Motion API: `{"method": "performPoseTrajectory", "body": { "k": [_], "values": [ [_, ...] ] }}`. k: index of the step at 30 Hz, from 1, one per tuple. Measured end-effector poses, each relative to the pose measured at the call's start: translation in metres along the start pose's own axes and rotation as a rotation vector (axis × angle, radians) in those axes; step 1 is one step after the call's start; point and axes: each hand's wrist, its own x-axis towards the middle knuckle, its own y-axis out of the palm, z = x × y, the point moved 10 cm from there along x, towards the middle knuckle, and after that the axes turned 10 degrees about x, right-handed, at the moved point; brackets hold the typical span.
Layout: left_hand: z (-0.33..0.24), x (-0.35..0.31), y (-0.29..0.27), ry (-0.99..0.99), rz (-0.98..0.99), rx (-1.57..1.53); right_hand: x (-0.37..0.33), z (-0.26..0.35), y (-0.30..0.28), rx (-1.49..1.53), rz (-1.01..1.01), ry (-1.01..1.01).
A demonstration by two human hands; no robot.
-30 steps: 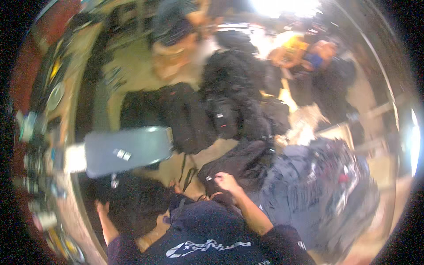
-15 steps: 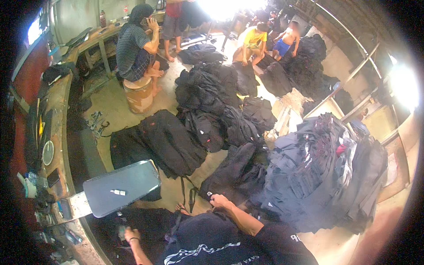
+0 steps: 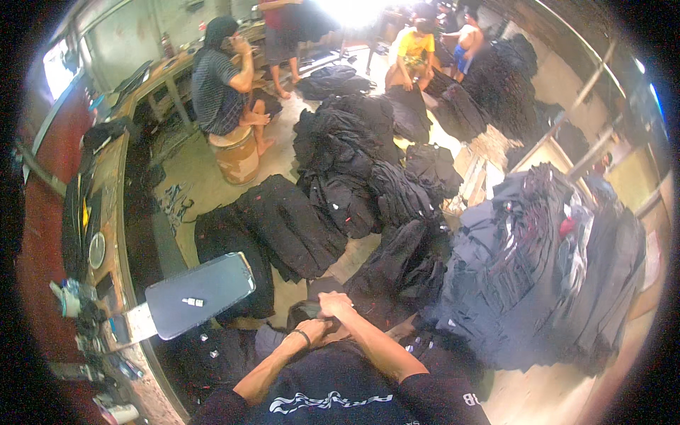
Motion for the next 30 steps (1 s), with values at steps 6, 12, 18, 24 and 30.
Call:
{"method": "performPoseTrajectory", "body": {
  "k": [6,12,18,24,30],
  "values": [
    [0.018,0.01,0.033,-0.301,0.126,-0.394,-0.047,-0.141,0.07,0.447,0.102,0.01],
    [0.023,0.029,-0.016,-0.565,-0.164,0.172,-0.147,-0.177,0.028,0.571,-0.294,-0.054],
    [0.006,0.073,-0.013,-0.424,0.283,0.584,-0.216,-0.209,-0.039,0.65,-0.58,0.019],
    [-0.052,0.124,-0.031,0.025,0.065,0.072,-0.269,-0.285,-0.073,0.836,-0.641,0.065],
    [-0.062,0.157,-0.044,0.054,-0.063,-0.12,-0.296,-0.321,-0.07,0.75,-0.816,0.12]
  ]
}}
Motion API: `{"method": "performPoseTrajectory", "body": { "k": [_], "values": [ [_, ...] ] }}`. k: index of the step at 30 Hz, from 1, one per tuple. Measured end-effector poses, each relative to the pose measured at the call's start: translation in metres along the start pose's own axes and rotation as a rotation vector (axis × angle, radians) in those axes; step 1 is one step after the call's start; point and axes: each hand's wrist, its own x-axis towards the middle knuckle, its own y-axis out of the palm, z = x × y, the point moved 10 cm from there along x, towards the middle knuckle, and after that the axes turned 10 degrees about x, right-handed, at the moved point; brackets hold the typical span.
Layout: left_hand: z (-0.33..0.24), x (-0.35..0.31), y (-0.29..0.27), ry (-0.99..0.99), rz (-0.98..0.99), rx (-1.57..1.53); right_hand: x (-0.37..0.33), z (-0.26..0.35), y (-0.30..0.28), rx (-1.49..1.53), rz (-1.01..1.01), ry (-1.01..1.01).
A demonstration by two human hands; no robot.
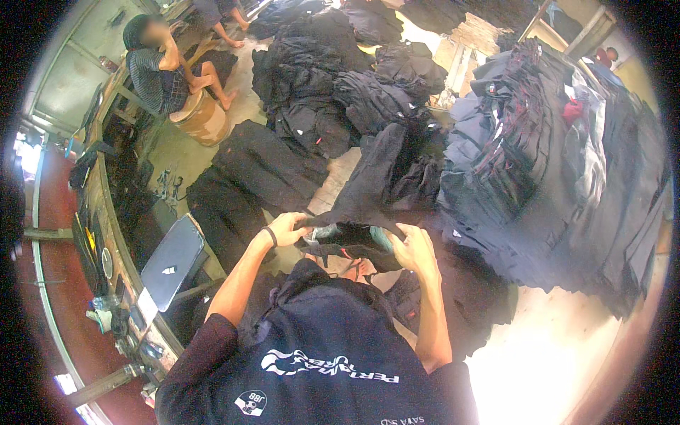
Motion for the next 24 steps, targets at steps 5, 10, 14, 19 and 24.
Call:
{"method": "performPoseTrajectory", "body": {
  "k": [5,10,14,19,24],
  "values": [
    [-0.004,0.01,-0.013,0.046,0.034,-0.019,-0.015,-0.002,0.015,-0.022,-0.094,0.025],
    [0.018,0.002,-0.027,0.199,0.013,0.011,-0.012,0.008,0.038,0.03,-0.068,0.015],
    [0.125,0.023,-0.004,-0.117,0.342,0.558,0.041,-0.038,0.073,-0.094,0.172,0.061],
    [0.108,0.104,-0.121,-0.122,0.458,0.578,0.152,-0.01,0.042,-0.243,0.283,0.243],
    [-0.076,0.091,-0.417,0.144,-0.394,0.505,0.156,0.274,-0.175,-0.459,-0.457,-0.283]
  ]
}}
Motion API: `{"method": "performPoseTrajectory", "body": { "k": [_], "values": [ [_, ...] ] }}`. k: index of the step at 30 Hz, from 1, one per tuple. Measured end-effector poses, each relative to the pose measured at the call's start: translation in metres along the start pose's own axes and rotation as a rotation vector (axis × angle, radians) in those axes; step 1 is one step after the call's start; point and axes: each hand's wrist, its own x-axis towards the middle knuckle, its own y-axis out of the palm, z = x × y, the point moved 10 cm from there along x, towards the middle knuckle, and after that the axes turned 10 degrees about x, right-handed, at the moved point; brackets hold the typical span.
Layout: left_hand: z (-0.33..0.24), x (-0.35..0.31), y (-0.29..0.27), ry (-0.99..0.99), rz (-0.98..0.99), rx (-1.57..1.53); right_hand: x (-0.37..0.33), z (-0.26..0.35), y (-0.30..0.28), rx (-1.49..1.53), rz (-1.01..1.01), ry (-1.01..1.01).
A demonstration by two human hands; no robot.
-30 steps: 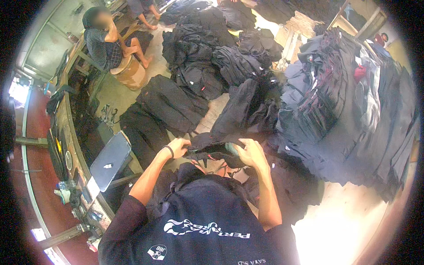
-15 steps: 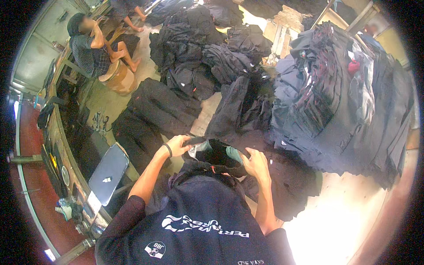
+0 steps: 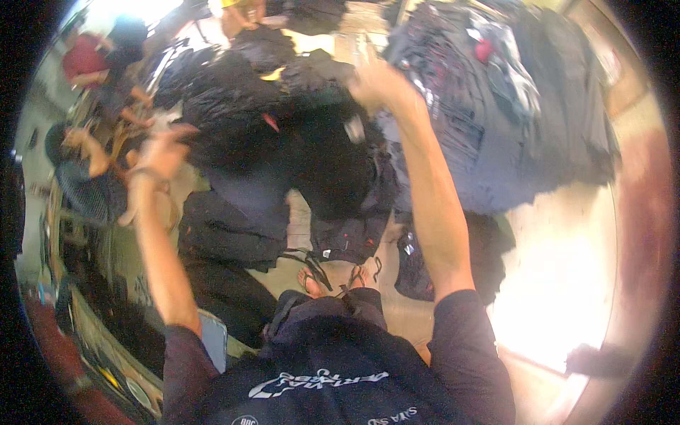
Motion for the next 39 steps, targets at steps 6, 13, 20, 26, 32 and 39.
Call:
{"method": "performPoseTrajectory", "body": {
  "k": [6,13,20,26,32,39],
  "values": [
    [0.03,-0.061,0.25,0.149,0.696,0.536,-0.124,0.03,0.209,-0.102,0.447,0.013],
    [0.13,-0.109,0.408,1.247,0.878,0.716,-0.237,-0.088,0.383,0.506,1.037,0.849],
    [0.052,0.016,0.25,0.083,0.525,0.106,-0.168,-0.089,0.211,0.575,0.584,0.636],
    [-0.027,0.061,0.085,0.259,0.345,0.043,-0.104,-0.084,0.066,0.528,0.299,0.475],
    [-0.092,0.024,-0.034,0.379,-0.482,0.07,-0.134,-0.015,-0.13,0.296,-0.717,-0.118],
    [-0.061,-0.058,0.34,0.18,0.96,0.329,-0.212,-0.121,0.227,0.237,0.623,0.462]
  ]
}}
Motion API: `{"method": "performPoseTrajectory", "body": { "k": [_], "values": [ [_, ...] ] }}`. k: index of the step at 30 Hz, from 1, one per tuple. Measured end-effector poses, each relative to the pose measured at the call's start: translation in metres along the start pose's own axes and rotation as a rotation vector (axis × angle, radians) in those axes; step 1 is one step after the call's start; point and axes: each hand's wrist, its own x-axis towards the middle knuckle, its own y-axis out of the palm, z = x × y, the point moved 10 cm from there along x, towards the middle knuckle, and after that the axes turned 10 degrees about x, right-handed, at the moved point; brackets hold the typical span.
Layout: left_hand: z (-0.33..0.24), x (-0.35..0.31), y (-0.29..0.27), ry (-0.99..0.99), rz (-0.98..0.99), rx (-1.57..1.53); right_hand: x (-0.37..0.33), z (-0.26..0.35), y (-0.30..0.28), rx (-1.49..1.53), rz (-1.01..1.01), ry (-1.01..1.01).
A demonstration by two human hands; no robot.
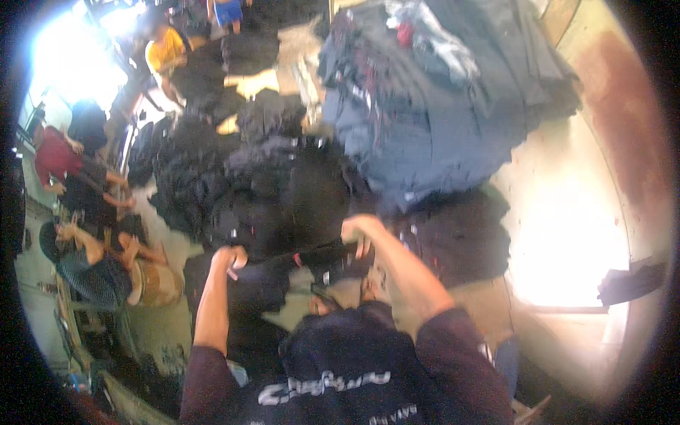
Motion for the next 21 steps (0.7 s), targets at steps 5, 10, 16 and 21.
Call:
{"method": "performPoseTrajectory", "body": {
  "k": [5,10,16,21],
  "values": [
    [0.063,0.051,-0.037,-0.142,-0.101,-0.28,0.021,-0.079,0.004,0.381,0.174,0.284],
    [0.048,0.038,-0.19,-0.041,-0.61,-0.151,0.017,-0.049,-0.12,0.452,-0.289,0.192],
    [0.046,-0.085,-0.307,0.054,-1.135,-0.335,-0.06,0.014,-0.259,0.329,-0.883,-0.338],
    [0.0,-0.17,-0.271,0.261,-1.47,-0.384,-0.135,0.036,-0.257,0.327,-1.036,-0.481]
  ]
}}
